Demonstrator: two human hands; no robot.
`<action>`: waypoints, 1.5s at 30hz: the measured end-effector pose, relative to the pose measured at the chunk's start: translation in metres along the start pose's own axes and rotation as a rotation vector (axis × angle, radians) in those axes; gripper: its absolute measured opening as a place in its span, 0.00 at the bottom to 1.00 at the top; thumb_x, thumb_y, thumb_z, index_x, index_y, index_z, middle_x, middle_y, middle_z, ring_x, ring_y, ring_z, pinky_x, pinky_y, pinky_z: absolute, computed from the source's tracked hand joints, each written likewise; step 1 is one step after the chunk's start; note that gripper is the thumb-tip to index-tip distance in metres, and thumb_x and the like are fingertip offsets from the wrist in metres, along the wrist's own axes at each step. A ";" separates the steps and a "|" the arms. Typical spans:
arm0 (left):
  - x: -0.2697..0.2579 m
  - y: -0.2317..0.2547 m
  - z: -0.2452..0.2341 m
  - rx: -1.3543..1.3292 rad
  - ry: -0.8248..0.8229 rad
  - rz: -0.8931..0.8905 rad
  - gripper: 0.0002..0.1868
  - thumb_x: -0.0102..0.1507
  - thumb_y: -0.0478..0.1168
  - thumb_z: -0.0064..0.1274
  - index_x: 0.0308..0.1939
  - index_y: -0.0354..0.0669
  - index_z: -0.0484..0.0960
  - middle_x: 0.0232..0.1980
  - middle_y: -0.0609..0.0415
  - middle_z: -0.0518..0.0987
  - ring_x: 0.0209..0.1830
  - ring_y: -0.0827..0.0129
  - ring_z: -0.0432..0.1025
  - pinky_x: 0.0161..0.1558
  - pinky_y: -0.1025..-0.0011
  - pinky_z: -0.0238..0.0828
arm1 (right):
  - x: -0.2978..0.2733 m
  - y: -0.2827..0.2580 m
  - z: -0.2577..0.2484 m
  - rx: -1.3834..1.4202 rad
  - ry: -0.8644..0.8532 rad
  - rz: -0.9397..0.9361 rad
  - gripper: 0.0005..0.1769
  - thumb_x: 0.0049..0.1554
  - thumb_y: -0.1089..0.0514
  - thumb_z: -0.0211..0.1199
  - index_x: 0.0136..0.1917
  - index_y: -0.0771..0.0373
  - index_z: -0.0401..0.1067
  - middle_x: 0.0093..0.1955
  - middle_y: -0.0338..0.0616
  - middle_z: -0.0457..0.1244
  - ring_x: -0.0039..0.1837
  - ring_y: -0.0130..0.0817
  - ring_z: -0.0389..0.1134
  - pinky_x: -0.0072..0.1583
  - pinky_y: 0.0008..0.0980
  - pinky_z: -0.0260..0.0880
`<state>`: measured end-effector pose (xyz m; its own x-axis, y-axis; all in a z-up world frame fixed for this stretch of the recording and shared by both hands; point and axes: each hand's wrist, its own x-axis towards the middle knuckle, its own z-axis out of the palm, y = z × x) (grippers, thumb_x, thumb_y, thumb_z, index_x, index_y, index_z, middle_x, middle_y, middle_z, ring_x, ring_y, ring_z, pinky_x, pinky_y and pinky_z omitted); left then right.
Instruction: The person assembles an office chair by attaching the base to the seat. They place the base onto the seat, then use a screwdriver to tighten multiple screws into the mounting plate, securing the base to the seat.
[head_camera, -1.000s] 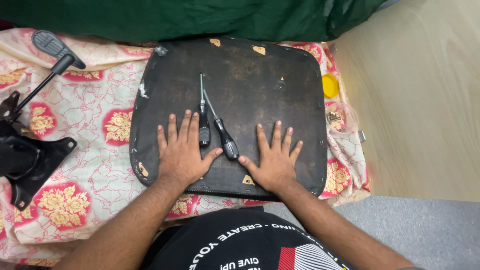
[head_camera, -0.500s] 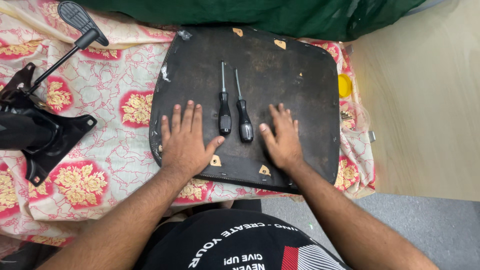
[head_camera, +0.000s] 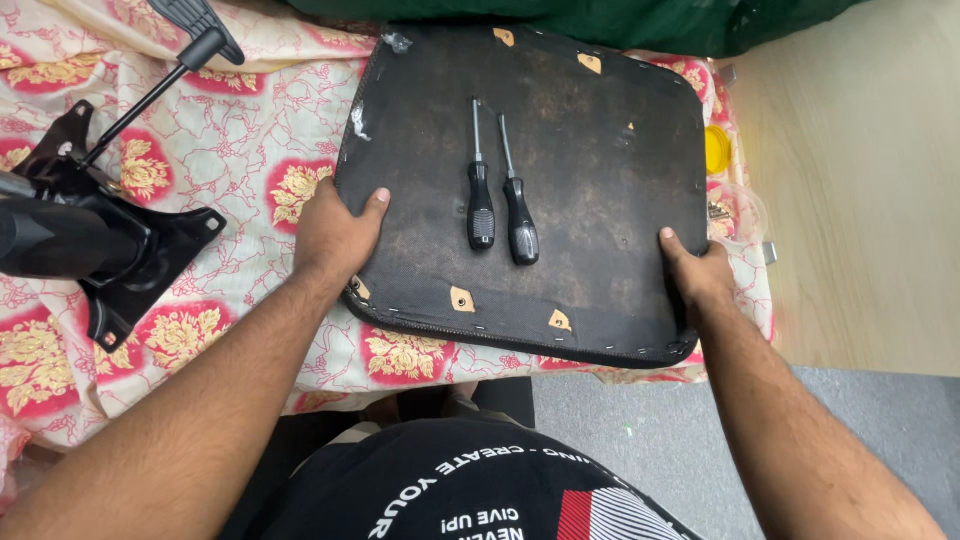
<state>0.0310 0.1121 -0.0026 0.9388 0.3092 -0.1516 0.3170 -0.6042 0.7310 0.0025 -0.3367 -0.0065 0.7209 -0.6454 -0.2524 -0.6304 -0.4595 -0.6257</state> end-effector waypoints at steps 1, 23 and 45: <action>0.002 -0.001 0.004 -0.003 0.002 -0.012 0.35 0.63 0.54 0.60 0.62 0.29 0.70 0.57 0.35 0.78 0.59 0.46 0.74 0.60 0.55 0.69 | -0.001 -0.003 -0.001 0.012 -0.024 0.021 0.43 0.56 0.38 0.70 0.71 0.71 0.64 0.63 0.62 0.67 0.61 0.51 0.71 0.62 0.46 0.71; -0.048 -0.044 -0.049 -0.132 0.125 0.155 0.23 0.62 0.47 0.65 0.54 0.34 0.80 0.40 0.46 0.84 0.39 0.59 0.80 0.45 0.63 0.74 | -0.096 0.007 -0.010 0.474 0.043 -0.076 0.33 0.53 0.51 0.72 0.64 0.75 0.69 0.55 0.57 0.69 0.52 0.42 0.73 0.53 0.38 0.74; -0.093 -0.070 -0.032 -0.048 0.187 0.073 0.29 0.62 0.49 0.63 0.58 0.30 0.76 0.48 0.35 0.81 0.50 0.43 0.77 0.53 0.52 0.72 | -0.054 0.016 0.023 0.057 0.087 -0.210 0.38 0.55 0.43 0.70 0.69 0.69 0.68 0.59 0.58 0.68 0.59 0.47 0.70 0.61 0.42 0.68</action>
<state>-0.0823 0.1493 -0.0178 0.9164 0.3995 0.0260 0.2380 -0.5960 0.7669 -0.0397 -0.2954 -0.0193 0.8054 -0.5907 -0.0495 -0.4504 -0.5555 -0.6990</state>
